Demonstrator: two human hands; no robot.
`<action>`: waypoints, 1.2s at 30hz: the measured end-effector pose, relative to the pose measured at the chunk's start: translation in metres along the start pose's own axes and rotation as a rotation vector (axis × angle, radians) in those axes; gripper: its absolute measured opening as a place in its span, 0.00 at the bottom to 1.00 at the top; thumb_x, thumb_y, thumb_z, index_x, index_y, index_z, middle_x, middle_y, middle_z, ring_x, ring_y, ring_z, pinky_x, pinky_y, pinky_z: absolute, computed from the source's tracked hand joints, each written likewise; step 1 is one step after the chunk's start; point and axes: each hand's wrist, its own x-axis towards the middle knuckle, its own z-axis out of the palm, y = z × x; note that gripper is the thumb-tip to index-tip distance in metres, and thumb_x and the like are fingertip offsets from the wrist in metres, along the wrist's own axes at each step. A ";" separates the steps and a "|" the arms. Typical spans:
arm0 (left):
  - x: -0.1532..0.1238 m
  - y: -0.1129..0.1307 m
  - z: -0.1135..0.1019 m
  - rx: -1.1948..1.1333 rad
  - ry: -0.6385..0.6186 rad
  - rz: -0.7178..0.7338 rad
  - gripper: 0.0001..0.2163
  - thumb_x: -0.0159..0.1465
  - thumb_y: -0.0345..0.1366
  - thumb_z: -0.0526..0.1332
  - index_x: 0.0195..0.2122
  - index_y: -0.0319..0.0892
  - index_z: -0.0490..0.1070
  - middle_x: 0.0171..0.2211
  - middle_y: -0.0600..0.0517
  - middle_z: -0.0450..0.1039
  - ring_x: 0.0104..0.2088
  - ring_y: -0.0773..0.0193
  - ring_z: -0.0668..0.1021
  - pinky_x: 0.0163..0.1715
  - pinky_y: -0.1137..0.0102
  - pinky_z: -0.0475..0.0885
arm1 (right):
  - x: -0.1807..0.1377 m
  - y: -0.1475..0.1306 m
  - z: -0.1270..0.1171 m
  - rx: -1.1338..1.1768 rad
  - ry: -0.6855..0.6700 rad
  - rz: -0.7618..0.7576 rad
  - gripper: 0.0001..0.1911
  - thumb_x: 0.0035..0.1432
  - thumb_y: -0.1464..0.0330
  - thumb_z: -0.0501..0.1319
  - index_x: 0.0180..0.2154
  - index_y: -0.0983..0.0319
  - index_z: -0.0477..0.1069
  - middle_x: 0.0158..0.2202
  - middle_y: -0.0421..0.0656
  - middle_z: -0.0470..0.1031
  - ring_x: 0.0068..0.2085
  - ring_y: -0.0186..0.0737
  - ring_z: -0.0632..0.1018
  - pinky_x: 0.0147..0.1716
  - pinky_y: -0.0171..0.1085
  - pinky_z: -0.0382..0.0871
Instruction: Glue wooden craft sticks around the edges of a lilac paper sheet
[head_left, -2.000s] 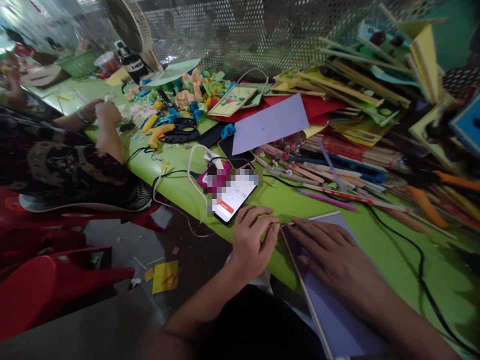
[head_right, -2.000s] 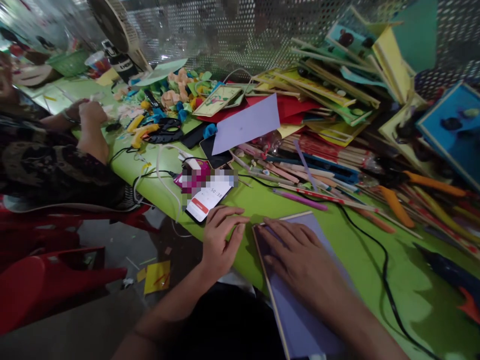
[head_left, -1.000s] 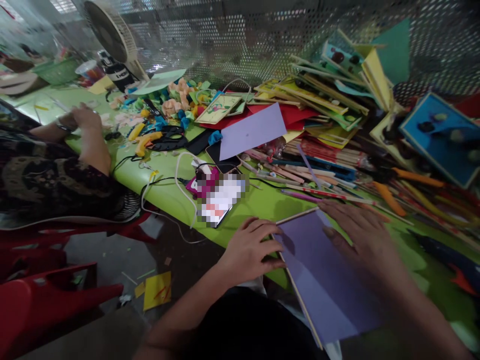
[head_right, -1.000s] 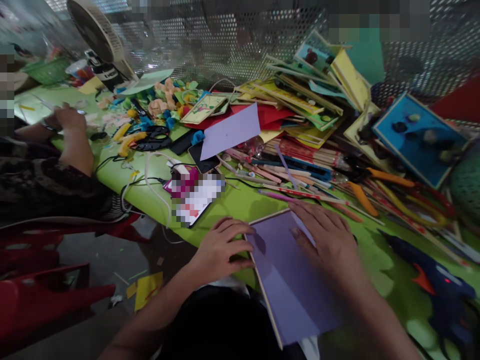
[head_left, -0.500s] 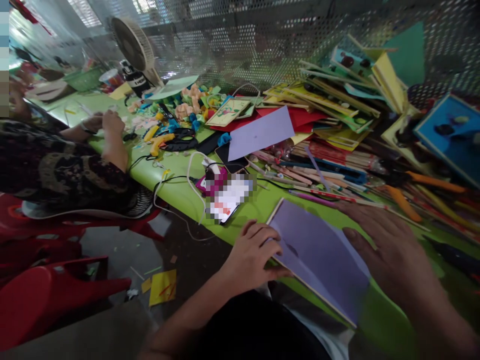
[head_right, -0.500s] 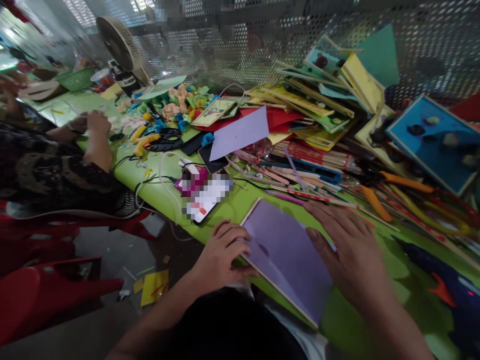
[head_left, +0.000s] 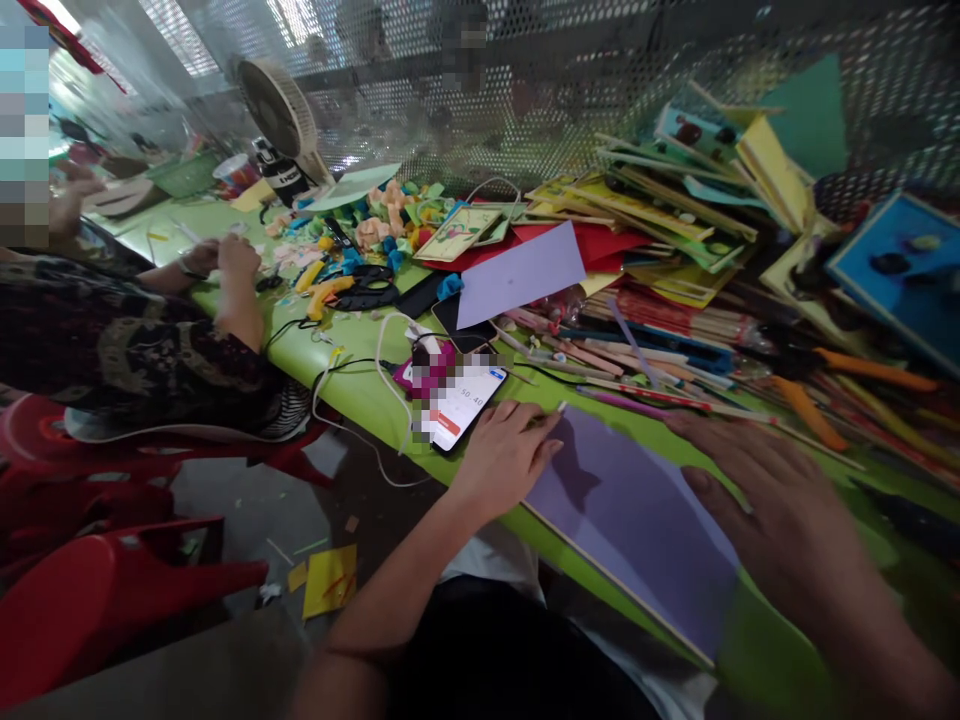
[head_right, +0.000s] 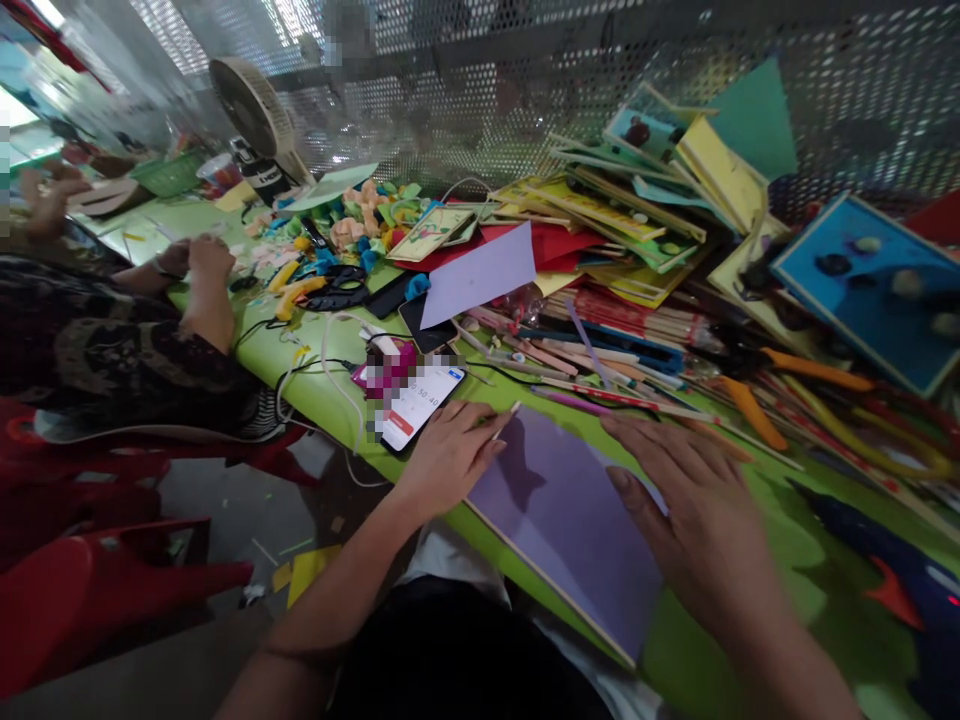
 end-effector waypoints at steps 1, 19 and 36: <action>0.001 0.000 0.000 -0.001 -0.011 -0.005 0.20 0.79 0.43 0.50 0.67 0.44 0.70 0.54 0.46 0.75 0.55 0.52 0.74 0.55 0.56 0.71 | 0.000 0.000 0.000 0.004 -0.005 0.001 0.23 0.73 0.59 0.52 0.64 0.55 0.69 0.59 0.49 0.81 0.58 0.55 0.79 0.58 0.56 0.70; 0.001 -0.003 0.003 -0.063 0.046 -0.026 0.21 0.79 0.47 0.48 0.62 0.46 0.75 0.54 0.47 0.76 0.53 0.54 0.76 0.53 0.56 0.72 | 0.003 -0.002 -0.004 -0.048 -0.007 -0.025 0.22 0.74 0.60 0.51 0.65 0.57 0.67 0.59 0.51 0.81 0.59 0.56 0.79 0.56 0.56 0.70; -0.023 -0.009 0.005 -0.159 0.159 0.046 0.24 0.79 0.49 0.47 0.57 0.44 0.78 0.50 0.45 0.79 0.51 0.53 0.76 0.55 0.56 0.71 | -0.009 0.008 0.023 0.043 -0.118 -0.096 0.21 0.72 0.58 0.54 0.59 0.57 0.75 0.55 0.47 0.83 0.53 0.56 0.82 0.51 0.56 0.75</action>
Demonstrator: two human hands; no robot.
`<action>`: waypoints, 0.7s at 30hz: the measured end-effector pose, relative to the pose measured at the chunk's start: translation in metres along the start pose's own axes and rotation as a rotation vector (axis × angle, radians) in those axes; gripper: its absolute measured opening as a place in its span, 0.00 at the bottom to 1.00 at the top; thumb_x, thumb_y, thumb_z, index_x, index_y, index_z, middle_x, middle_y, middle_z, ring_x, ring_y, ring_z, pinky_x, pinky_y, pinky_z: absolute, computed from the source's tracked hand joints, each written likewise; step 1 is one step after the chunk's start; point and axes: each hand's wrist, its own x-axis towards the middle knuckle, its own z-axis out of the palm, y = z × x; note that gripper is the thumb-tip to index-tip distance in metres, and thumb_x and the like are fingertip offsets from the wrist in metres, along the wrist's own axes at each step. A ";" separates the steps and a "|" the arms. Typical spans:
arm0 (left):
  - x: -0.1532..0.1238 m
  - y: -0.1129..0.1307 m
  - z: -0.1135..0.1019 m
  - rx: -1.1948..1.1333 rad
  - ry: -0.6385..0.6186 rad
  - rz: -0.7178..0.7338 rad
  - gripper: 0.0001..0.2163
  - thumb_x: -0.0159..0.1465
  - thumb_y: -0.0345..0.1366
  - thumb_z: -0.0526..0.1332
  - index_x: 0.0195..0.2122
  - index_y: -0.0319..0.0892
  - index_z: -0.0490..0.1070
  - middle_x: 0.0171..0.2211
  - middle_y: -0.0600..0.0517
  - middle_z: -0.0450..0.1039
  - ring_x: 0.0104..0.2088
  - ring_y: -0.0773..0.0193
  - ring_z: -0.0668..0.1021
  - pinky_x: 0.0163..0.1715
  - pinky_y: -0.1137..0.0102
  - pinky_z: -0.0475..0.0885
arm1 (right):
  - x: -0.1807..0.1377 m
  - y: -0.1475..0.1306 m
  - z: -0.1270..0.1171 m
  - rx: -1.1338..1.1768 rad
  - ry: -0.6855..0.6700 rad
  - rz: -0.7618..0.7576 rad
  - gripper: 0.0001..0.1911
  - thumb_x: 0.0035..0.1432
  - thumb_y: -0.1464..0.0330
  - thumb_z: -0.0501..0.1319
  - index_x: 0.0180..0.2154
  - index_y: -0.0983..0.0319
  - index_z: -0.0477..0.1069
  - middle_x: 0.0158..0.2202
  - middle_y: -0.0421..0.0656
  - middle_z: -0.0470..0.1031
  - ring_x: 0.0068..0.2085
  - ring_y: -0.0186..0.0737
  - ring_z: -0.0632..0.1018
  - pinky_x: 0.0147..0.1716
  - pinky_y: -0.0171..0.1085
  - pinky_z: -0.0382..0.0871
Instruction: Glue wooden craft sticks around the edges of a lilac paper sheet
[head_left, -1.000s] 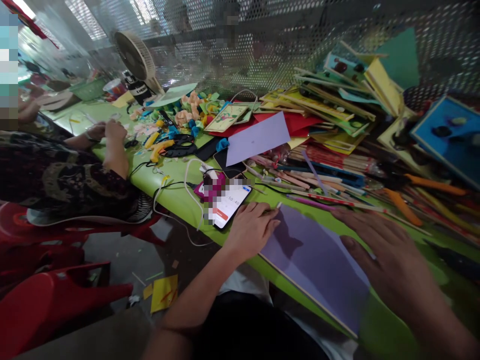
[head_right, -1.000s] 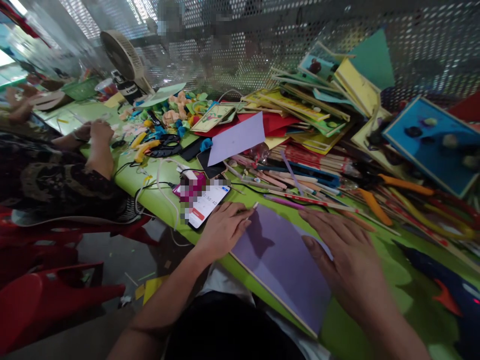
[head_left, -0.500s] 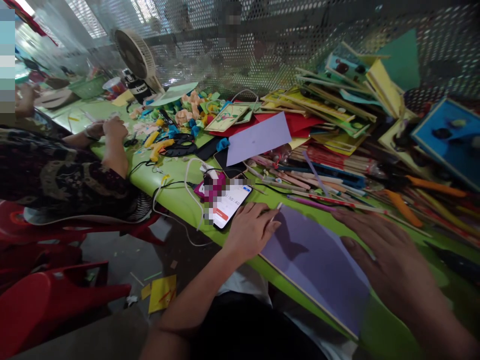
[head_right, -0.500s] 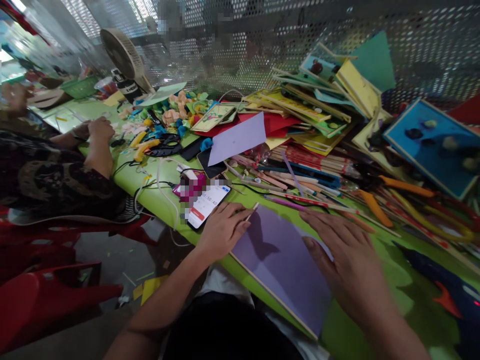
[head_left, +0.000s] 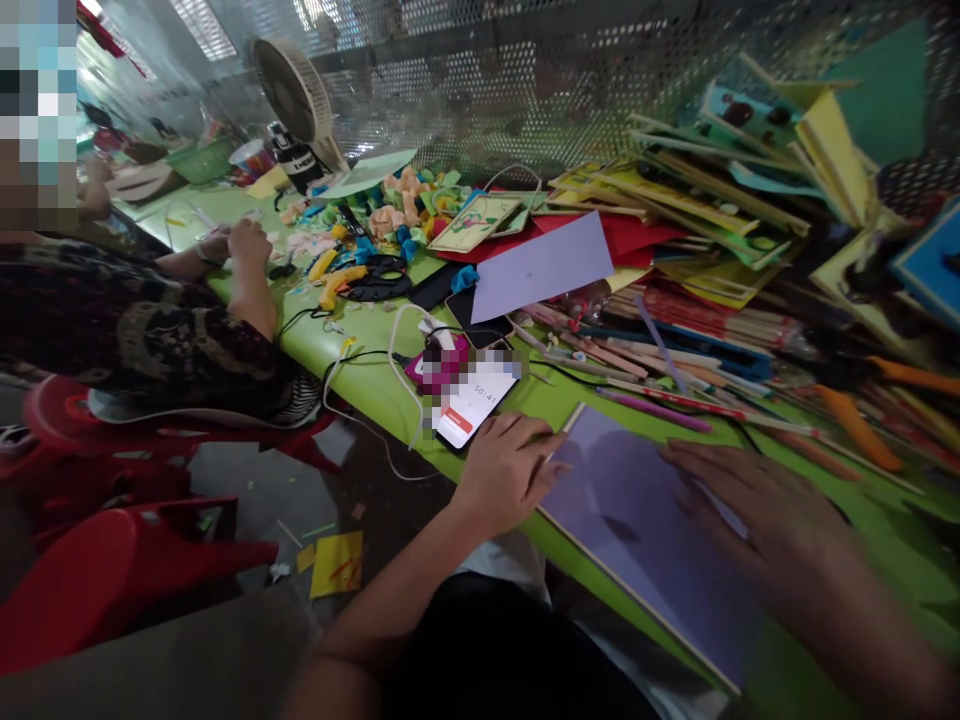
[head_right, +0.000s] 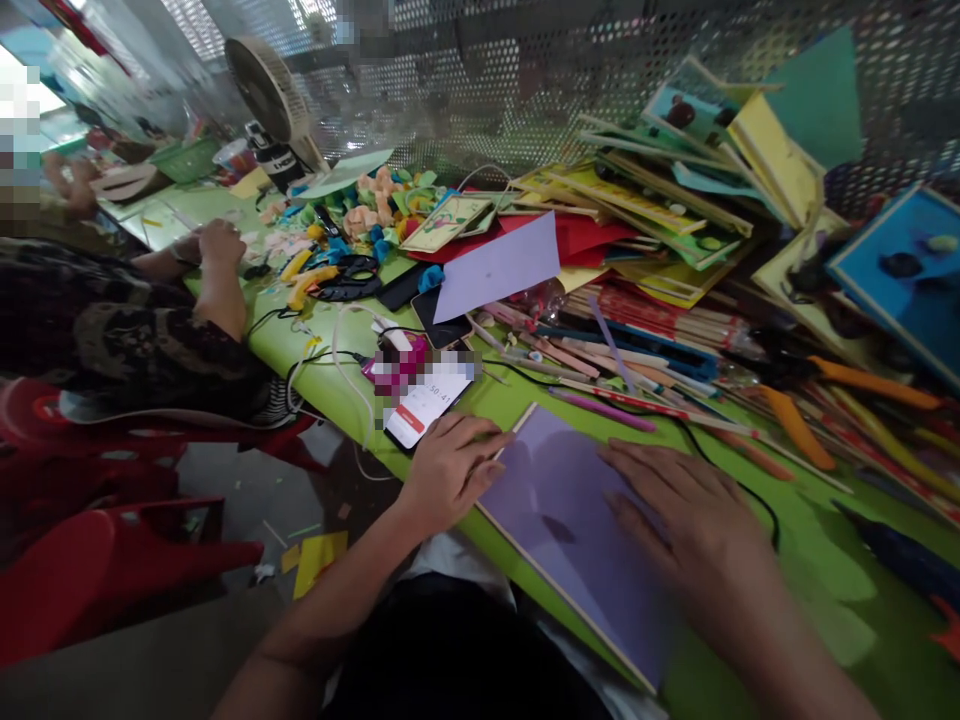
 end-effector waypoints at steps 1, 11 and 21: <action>-0.002 0.000 0.000 0.009 -0.021 0.002 0.24 0.78 0.50 0.47 0.59 0.44 0.77 0.51 0.45 0.79 0.52 0.53 0.76 0.55 0.55 0.70 | -0.001 0.001 0.001 0.000 -0.001 -0.001 0.21 0.72 0.58 0.54 0.59 0.57 0.74 0.55 0.47 0.83 0.53 0.56 0.82 0.51 0.56 0.75; -0.005 0.001 -0.001 0.019 -0.044 -0.001 0.26 0.78 0.52 0.46 0.60 0.43 0.76 0.53 0.44 0.78 0.53 0.52 0.75 0.54 0.56 0.71 | -0.003 0.002 0.003 0.006 -0.050 -0.020 0.23 0.72 0.56 0.53 0.61 0.58 0.74 0.56 0.48 0.83 0.54 0.56 0.81 0.52 0.58 0.74; -0.005 0.002 0.000 0.086 -0.052 -0.004 0.26 0.78 0.52 0.46 0.61 0.41 0.75 0.53 0.45 0.77 0.52 0.52 0.75 0.51 0.56 0.70 | -0.004 0.001 0.004 0.045 -0.077 0.012 0.22 0.72 0.57 0.55 0.59 0.58 0.75 0.57 0.48 0.82 0.55 0.55 0.81 0.55 0.58 0.74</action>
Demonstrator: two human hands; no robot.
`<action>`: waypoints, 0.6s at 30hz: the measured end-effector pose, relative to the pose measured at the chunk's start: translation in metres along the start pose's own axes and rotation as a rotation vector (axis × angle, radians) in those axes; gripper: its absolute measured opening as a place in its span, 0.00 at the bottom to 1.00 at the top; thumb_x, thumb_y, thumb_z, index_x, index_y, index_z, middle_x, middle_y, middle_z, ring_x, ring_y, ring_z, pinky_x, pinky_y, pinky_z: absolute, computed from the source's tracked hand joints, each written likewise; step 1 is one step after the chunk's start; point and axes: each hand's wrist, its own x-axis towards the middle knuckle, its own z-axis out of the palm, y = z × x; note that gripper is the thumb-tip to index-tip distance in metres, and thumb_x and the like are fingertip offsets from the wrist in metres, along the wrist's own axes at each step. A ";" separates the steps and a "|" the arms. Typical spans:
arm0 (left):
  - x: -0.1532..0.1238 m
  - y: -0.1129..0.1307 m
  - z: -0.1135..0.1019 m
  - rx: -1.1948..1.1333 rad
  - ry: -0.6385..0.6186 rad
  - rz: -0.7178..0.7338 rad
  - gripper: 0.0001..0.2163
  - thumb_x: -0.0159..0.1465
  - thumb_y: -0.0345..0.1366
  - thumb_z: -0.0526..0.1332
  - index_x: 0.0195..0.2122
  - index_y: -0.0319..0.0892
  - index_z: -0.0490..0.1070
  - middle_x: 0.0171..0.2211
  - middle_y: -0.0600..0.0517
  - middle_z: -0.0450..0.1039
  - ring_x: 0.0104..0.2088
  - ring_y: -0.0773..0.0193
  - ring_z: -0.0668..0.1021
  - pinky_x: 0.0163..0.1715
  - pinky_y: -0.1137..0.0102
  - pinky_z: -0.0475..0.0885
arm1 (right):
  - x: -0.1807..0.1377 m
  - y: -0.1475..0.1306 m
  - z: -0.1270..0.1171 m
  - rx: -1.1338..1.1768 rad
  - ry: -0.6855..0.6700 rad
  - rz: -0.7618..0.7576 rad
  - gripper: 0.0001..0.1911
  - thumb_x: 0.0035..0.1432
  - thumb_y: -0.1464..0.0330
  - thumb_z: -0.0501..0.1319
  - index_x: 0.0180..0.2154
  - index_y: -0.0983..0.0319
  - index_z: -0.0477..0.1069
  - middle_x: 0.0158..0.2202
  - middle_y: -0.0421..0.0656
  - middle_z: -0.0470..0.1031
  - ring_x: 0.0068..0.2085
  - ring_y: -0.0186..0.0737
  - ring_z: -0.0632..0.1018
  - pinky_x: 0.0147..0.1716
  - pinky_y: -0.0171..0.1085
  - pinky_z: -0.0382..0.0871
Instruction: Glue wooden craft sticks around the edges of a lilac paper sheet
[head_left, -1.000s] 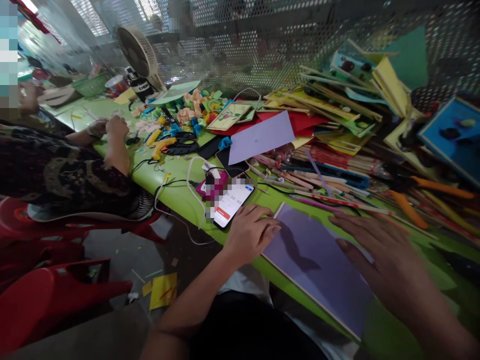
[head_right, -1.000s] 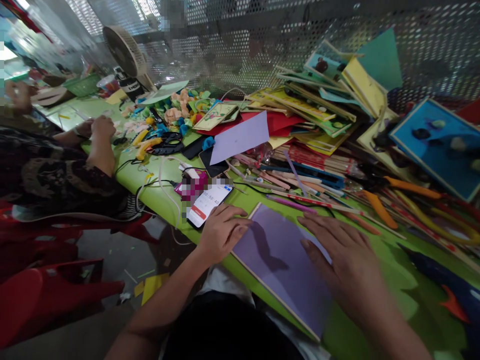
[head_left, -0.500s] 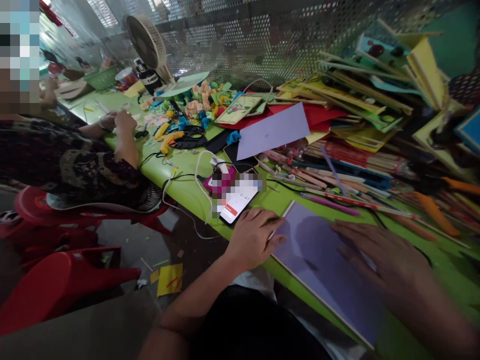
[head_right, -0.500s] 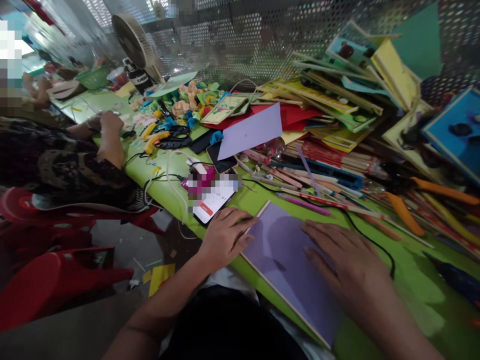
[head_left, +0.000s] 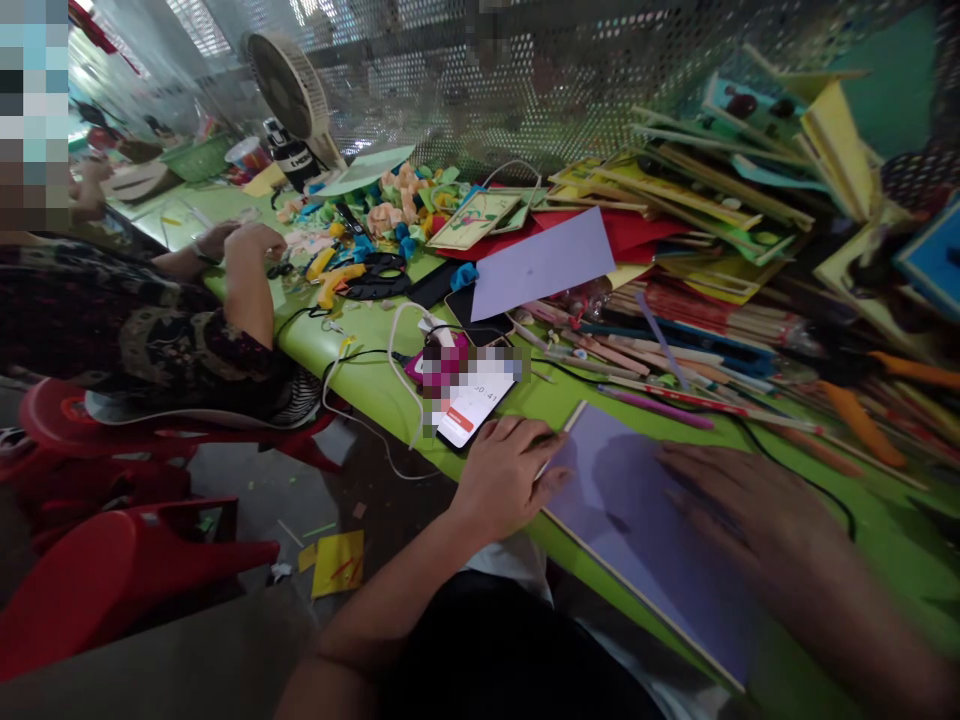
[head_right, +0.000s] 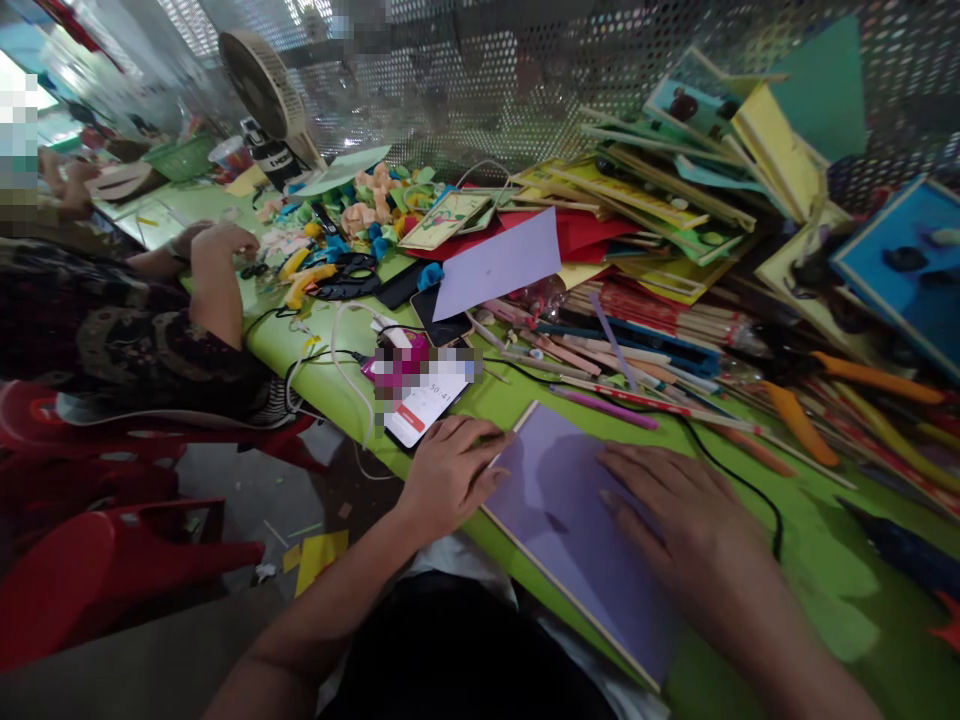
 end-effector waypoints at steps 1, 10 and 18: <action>0.000 0.000 0.000 0.005 -0.001 -0.002 0.26 0.78 0.51 0.46 0.61 0.41 0.75 0.53 0.44 0.77 0.52 0.52 0.75 0.51 0.56 0.70 | 0.000 0.000 0.000 0.000 0.001 0.001 0.22 0.71 0.57 0.55 0.60 0.58 0.75 0.58 0.48 0.82 0.55 0.55 0.81 0.56 0.58 0.74; 0.000 0.001 0.002 0.021 -0.002 -0.004 0.25 0.78 0.52 0.47 0.62 0.44 0.74 0.54 0.45 0.77 0.52 0.52 0.74 0.51 0.55 0.70 | 0.000 0.000 0.002 0.004 -0.023 -0.004 0.22 0.72 0.57 0.55 0.59 0.58 0.76 0.58 0.49 0.82 0.56 0.54 0.81 0.56 0.58 0.73; 0.001 0.002 -0.001 0.049 -0.044 -0.014 0.25 0.78 0.52 0.48 0.67 0.46 0.69 0.55 0.45 0.76 0.53 0.51 0.73 0.51 0.54 0.70 | 0.000 -0.002 0.004 0.038 -0.037 0.008 0.22 0.71 0.56 0.56 0.60 0.55 0.75 0.59 0.46 0.81 0.56 0.53 0.81 0.57 0.58 0.72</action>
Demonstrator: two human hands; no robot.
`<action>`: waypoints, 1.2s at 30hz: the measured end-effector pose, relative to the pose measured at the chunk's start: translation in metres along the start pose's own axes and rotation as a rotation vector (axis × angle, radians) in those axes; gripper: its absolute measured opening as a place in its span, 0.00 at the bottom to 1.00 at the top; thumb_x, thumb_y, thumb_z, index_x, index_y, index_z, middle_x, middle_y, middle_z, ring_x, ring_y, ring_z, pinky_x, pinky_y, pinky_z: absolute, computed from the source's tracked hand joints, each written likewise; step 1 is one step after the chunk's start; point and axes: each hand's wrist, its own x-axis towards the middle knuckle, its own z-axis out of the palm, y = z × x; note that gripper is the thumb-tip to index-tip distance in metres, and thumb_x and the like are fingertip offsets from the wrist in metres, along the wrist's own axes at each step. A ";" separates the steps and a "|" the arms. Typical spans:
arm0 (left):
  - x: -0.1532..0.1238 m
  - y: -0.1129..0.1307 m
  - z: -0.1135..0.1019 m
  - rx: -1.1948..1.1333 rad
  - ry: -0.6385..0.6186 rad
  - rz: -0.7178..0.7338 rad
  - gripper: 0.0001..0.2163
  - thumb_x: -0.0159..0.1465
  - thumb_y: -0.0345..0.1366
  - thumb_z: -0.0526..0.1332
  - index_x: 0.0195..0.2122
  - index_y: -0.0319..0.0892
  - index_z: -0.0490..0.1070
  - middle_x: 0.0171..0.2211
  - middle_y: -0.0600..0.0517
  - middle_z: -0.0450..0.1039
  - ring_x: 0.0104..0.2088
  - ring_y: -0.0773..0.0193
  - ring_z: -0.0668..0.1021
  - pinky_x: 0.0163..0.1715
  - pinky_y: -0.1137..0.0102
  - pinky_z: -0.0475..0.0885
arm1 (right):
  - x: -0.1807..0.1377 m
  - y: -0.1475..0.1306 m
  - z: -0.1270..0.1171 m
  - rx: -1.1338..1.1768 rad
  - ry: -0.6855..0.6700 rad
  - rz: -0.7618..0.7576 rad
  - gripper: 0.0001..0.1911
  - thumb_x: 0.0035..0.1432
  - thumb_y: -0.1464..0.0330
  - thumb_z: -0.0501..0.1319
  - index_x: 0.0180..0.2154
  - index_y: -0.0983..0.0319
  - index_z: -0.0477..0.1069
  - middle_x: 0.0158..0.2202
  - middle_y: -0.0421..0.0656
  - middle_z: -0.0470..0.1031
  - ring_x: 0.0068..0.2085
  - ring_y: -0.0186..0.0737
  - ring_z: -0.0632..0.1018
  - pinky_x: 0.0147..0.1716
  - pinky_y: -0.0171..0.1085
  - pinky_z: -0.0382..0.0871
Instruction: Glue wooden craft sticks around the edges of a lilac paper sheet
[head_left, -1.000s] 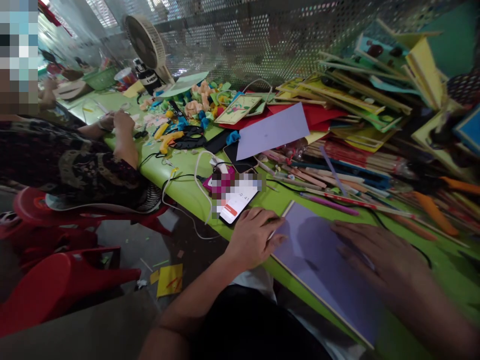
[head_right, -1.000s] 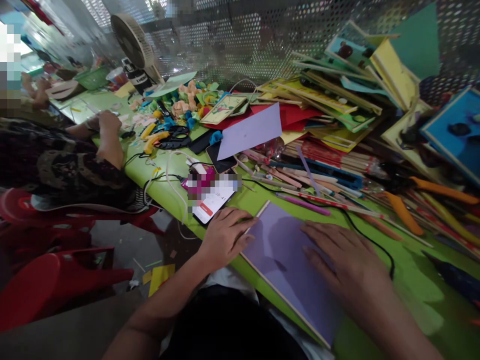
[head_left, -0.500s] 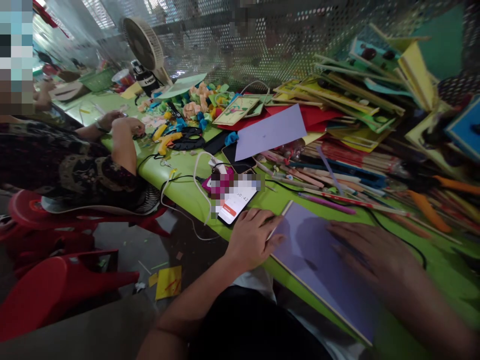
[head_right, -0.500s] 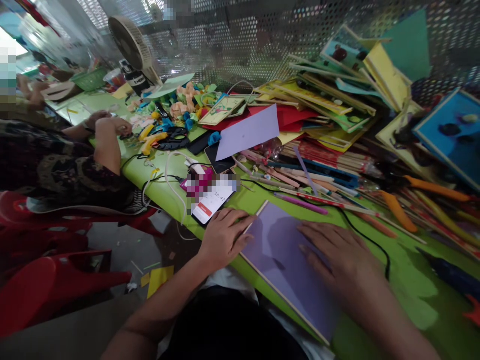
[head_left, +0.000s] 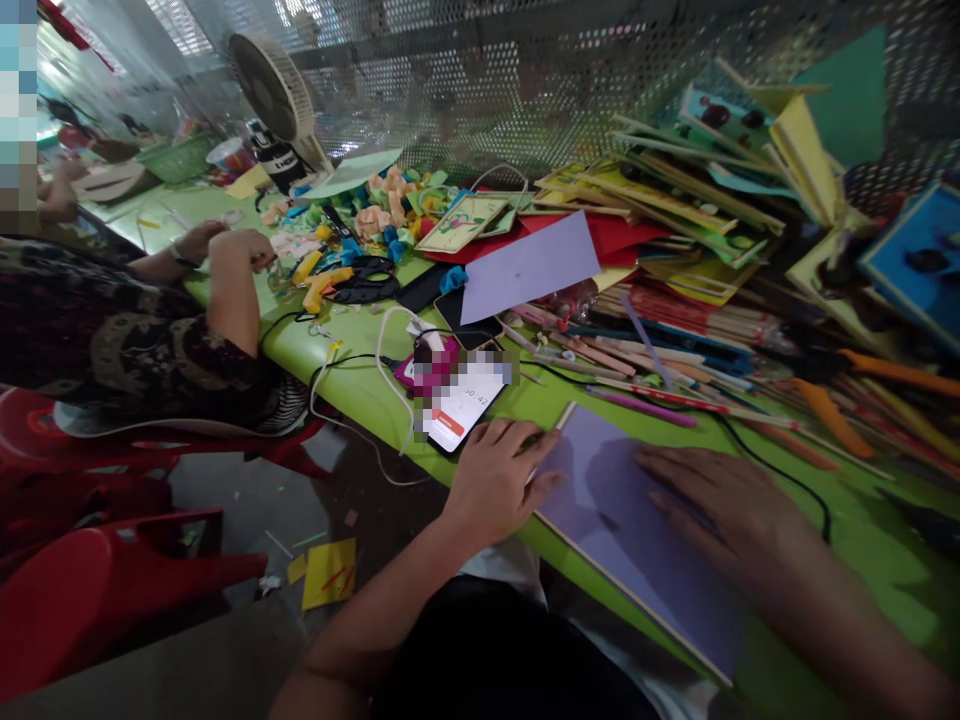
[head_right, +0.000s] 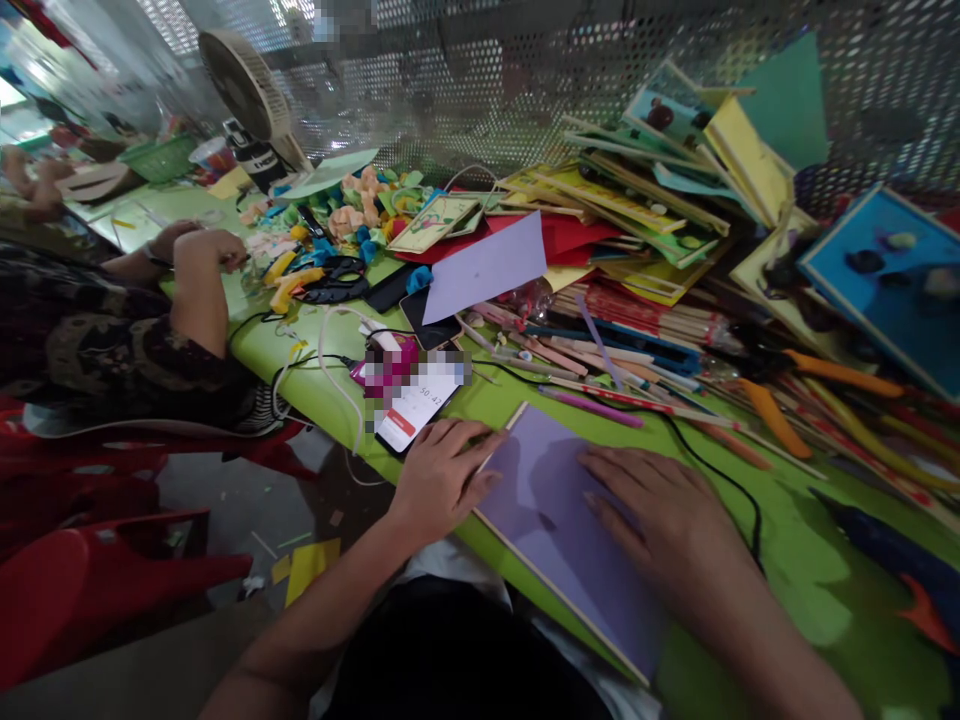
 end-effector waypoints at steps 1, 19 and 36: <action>0.000 0.000 0.000 0.007 -0.012 0.001 0.25 0.78 0.52 0.48 0.66 0.45 0.70 0.55 0.45 0.75 0.53 0.51 0.73 0.52 0.54 0.70 | 0.000 0.000 0.000 0.002 0.000 0.003 0.22 0.71 0.56 0.56 0.60 0.54 0.75 0.59 0.46 0.82 0.56 0.53 0.81 0.57 0.58 0.72; 0.006 0.005 -0.004 0.075 -0.098 -0.010 0.28 0.77 0.55 0.47 0.70 0.45 0.64 0.56 0.43 0.72 0.52 0.49 0.71 0.51 0.54 0.68 | 0.001 0.001 0.000 0.010 -0.013 0.019 0.22 0.70 0.56 0.57 0.59 0.54 0.77 0.58 0.46 0.82 0.57 0.53 0.81 0.57 0.57 0.72; 0.002 0.002 -0.001 0.017 -0.041 -0.021 0.27 0.78 0.54 0.45 0.69 0.46 0.66 0.56 0.46 0.74 0.52 0.50 0.72 0.52 0.54 0.68 | 0.001 0.001 0.001 0.009 -0.012 0.017 0.22 0.70 0.56 0.56 0.59 0.55 0.77 0.59 0.47 0.82 0.56 0.53 0.81 0.57 0.58 0.72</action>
